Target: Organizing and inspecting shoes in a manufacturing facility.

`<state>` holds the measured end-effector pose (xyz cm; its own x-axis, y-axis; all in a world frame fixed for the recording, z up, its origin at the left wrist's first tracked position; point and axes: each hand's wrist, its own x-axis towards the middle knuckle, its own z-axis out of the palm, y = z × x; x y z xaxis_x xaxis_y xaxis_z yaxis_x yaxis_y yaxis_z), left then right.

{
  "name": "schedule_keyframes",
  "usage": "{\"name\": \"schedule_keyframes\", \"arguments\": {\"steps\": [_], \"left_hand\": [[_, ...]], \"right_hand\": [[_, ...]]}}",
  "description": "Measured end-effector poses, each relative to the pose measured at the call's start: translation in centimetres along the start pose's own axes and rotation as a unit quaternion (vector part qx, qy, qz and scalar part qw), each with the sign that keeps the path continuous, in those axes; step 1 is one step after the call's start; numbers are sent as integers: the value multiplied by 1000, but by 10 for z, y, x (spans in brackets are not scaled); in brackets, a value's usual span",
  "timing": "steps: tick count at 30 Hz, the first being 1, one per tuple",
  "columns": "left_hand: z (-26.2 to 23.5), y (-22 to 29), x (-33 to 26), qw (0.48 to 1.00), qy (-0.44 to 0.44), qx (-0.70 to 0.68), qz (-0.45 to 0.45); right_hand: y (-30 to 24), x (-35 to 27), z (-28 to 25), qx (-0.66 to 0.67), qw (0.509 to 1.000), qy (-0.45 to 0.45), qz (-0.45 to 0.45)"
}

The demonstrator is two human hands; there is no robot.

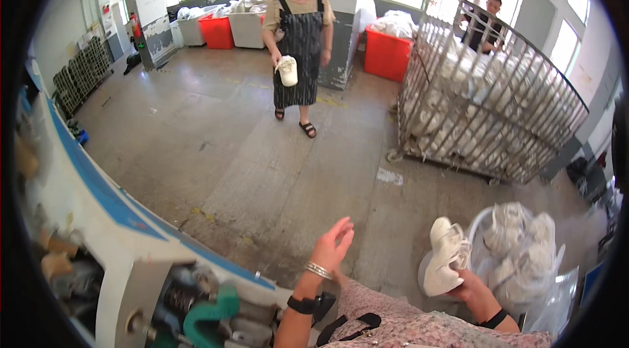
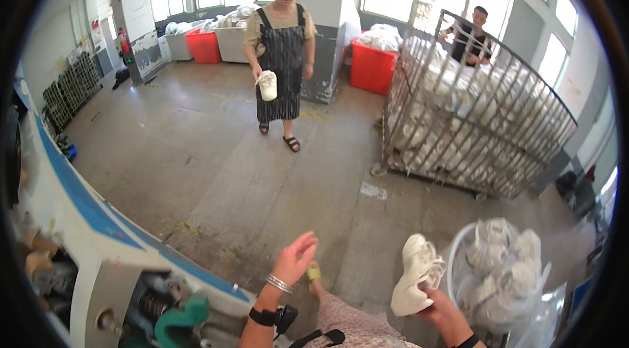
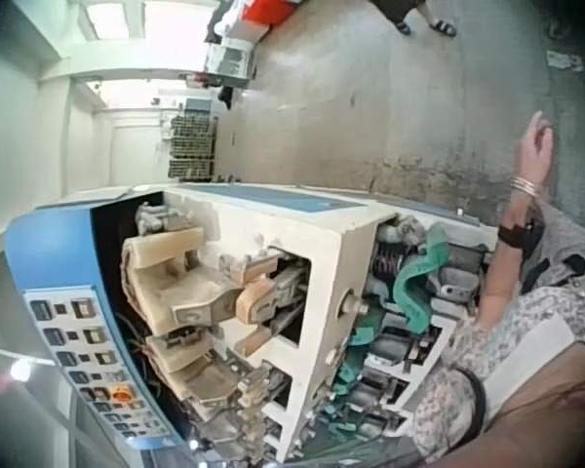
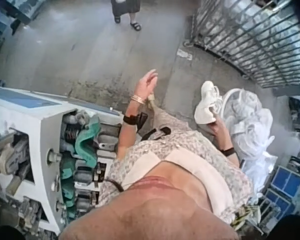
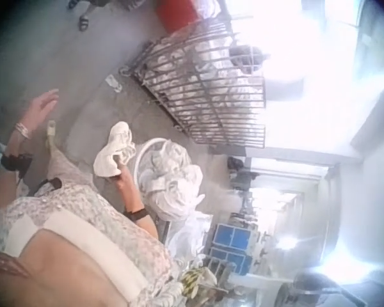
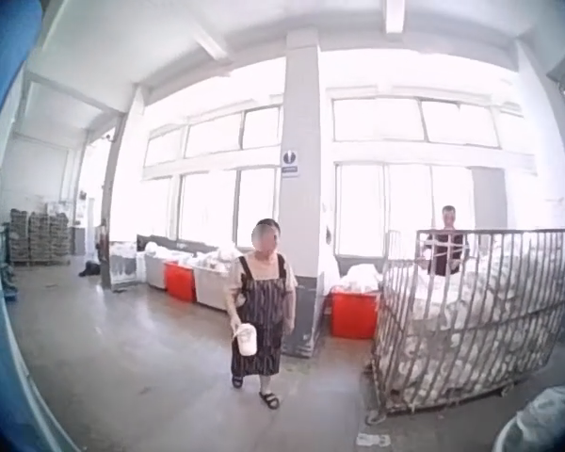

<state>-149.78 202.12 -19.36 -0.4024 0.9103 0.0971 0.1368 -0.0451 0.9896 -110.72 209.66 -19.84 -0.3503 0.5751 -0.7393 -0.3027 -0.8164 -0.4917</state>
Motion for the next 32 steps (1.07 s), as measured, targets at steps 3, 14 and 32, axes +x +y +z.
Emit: {"name": "schedule_keyframes", "arguments": {"steps": [3, 14, 32], "left_hand": [[-37, -20, 97, 993, 89, 41, 59], [-201, -71, 381, 963, 204, 175, 29], [-112, -111, 684, 597, -479, 617, 181]], "right_hand": [[-27, 73, 60, -109, 993, 27, 49], [-160, 233, 345, -310, 933, 10, -182], [-125, 366, 365, 119, 984, 91, -92]]}}
